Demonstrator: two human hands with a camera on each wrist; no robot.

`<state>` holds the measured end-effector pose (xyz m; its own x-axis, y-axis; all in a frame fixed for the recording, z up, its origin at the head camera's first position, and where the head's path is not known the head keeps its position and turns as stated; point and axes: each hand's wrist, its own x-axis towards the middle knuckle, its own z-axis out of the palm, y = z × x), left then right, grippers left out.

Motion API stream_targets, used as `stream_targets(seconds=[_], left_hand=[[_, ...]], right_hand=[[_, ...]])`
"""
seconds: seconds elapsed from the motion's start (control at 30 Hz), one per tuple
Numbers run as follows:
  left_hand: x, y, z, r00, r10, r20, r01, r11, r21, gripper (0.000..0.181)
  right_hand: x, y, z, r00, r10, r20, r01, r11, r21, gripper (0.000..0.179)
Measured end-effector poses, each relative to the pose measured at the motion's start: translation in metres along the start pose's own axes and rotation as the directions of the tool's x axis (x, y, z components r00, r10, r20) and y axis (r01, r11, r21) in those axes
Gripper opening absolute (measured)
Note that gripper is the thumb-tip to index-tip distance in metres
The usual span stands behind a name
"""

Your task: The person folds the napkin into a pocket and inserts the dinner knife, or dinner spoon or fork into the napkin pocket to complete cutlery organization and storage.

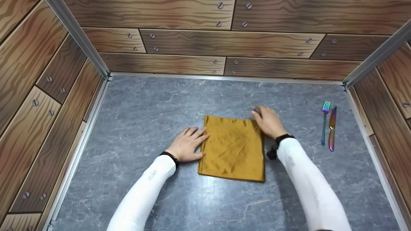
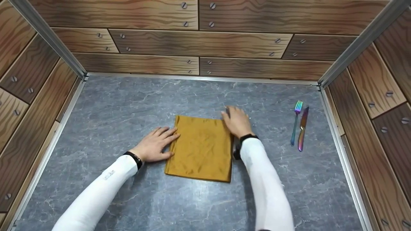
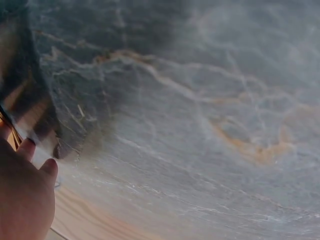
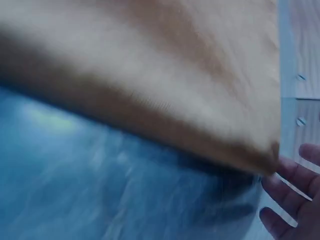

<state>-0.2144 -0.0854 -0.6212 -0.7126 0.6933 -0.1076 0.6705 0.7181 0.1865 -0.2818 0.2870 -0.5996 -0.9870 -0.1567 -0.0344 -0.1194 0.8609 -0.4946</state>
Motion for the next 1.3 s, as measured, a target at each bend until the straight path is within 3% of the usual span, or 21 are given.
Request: stream_targets(seconds=[0.1,0.17,0.3,0.43,0.63,1.0,1.3], left_hand=[[0.002,0.003,-0.001,1.0,-0.005,-0.021,0.005,1.0,-0.005,0.076],[0.005,0.007,-0.002,0.999,-0.012,-0.042,0.012,1.0,0.005,0.076],[0.018,0.017,-0.003,0.998,-0.024,-0.066,0.027,0.999,0.036,0.077],[0.034,0.025,0.0,0.997,-0.034,-0.063,0.039,0.996,0.083,0.077],[0.05,0.021,0.01,0.995,-0.084,-0.046,0.091,0.978,0.185,0.079],[0.058,0.008,0.012,0.985,-0.173,-0.003,0.17,0.963,0.209,0.088],[0.058,0.005,0.012,0.989,-0.144,-0.033,0.147,0.961,0.234,0.088]], right_hand=[[-0.018,-0.002,0.0,0.996,-0.078,-0.045,0.077,0.997,-0.032,0.054],[-0.033,-0.009,0.005,0.992,-0.127,-0.028,0.124,0.988,-0.092,0.057],[-0.057,-0.026,0.021,0.98,-0.173,0.093,0.191,0.95,-0.248,0.071],[-0.068,-0.038,0.035,0.967,-0.171,0.19,0.227,0.916,-0.33,0.078],[-0.071,-0.036,0.045,0.959,-0.152,0.238,0.231,0.907,-0.351,0.081],[-0.052,-0.028,0.047,0.954,-0.177,0.242,0.255,0.906,-0.338,0.084],[-0.049,-0.009,0.047,0.961,-0.172,0.218,0.238,0.914,-0.328,0.088]])
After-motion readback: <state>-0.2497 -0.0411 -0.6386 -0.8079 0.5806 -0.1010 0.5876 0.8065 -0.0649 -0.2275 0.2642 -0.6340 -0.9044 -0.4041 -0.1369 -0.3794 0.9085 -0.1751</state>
